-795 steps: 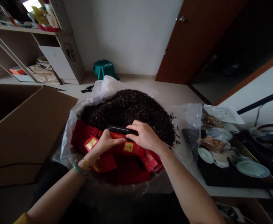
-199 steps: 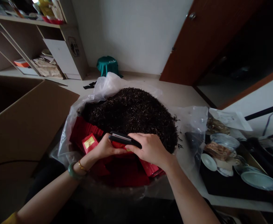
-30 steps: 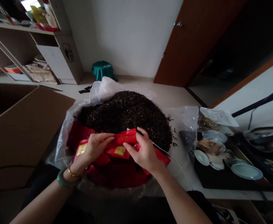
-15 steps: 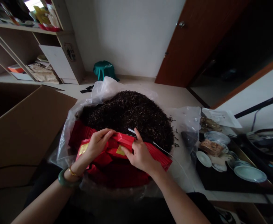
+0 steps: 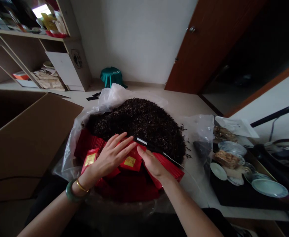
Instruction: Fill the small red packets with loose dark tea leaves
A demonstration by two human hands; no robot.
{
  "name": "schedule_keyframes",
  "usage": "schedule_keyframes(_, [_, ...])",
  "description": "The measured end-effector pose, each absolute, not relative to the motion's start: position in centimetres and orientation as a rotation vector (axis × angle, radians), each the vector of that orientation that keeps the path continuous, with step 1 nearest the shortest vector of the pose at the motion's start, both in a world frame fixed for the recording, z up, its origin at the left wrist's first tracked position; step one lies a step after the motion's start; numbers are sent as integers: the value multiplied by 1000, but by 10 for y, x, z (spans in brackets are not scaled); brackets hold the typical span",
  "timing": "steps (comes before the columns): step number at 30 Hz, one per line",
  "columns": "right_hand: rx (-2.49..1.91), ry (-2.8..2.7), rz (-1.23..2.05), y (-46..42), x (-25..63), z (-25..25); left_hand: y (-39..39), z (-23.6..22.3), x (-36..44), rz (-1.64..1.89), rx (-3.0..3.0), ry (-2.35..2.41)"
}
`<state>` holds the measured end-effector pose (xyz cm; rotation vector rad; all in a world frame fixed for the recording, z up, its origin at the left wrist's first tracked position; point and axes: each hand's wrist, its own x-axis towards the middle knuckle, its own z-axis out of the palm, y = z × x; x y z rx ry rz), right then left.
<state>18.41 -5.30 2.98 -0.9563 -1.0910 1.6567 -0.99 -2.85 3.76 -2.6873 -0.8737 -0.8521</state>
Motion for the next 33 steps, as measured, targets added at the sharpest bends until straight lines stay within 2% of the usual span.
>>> schedule_keyframes(5, [-881, -1045, 1778, -55, 175, 34, -24, 36, -10, -835, -2818, -811])
schedule_keyframes(11, [-878, -1179, 1829, -54, 170, 38, -29, 40, -10, -777, -2687, -988])
schedule_keyframes(17, [-929, -1318, 1775, -42, 158, 45, -24, 36, -13, -734, -2704, -1004])
schedule_keyframes(26, [-792, -1357, 1906, -24, 138, 66, -9, 29, -23, -916, -2737, -1106])
schedule_keyframes(33, [-986, -1546, 1772, -14, 178, 99, 5, 27, -31, -1158, -2649, -1329])
